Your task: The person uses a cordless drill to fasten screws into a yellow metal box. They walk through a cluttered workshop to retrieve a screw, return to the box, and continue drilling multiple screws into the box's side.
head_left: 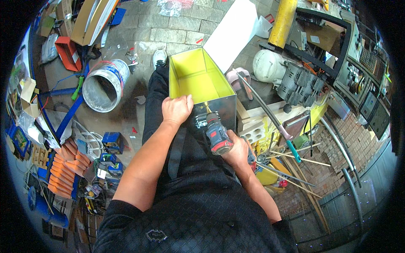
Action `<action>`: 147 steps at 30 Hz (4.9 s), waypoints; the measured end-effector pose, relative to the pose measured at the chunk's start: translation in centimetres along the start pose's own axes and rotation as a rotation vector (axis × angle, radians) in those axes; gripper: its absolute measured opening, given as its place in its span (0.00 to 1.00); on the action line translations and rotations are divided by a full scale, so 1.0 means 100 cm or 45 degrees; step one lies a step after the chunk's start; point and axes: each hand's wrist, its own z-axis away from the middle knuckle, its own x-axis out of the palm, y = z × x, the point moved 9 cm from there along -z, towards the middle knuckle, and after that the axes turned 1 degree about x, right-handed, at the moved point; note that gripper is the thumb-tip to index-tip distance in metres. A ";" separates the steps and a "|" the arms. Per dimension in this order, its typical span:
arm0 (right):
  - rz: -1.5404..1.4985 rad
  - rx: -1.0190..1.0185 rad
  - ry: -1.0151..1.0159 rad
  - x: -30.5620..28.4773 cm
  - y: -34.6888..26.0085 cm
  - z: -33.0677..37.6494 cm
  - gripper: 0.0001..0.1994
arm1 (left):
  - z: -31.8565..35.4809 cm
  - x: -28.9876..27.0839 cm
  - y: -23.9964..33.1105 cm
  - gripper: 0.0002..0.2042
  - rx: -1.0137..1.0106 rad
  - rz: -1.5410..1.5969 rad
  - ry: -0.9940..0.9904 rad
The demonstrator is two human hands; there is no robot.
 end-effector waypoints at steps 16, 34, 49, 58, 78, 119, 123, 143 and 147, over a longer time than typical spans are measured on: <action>0.000 0.062 -0.016 0.000 -0.011 -0.008 0.21 | -0.001 0.002 -0.002 0.21 -0.008 0.006 -0.039; 0.171 0.000 -0.061 -0.005 -0.019 -0.012 0.22 | 0.000 0.003 -0.002 0.21 -0.006 0.010 -0.017; 0.166 -0.062 -0.060 -0.009 -0.021 -0.015 0.21 | 0.001 -0.001 -0.001 0.21 0.004 0.040 -0.002; -0.226 0.159 0.017 0.021 0.010 -0.007 0.21 | 0.002 0.000 -0.001 0.21 -0.044 0.025 0.011; -0.192 0.092 0.022 0.010 -0.009 0.001 0.23 | 0.006 0.008 -0.006 0.21 -0.072 -0.068 -0.085; -0.213 0.145 0.023 0.028 -0.012 -0.004 0.20 | 0.086 0.035 0.082 0.16 -1.400 2.021 -1.026; -0.207 0.103 0.127 0.032 -0.006 0.000 0.20 | 0.089 0.025 0.087 0.17 -1.488 2.011 -1.005; 0.344 -0.311 0.194 0.010 -0.036 0.004 0.12 | 0.099 0.035 0.079 0.34 -1.643 2.315 -1.094; 0.303 -0.322 0.155 0.001 -0.036 0.000 0.11 | 0.097 0.034 0.079 0.34 -1.584 2.171 -1.083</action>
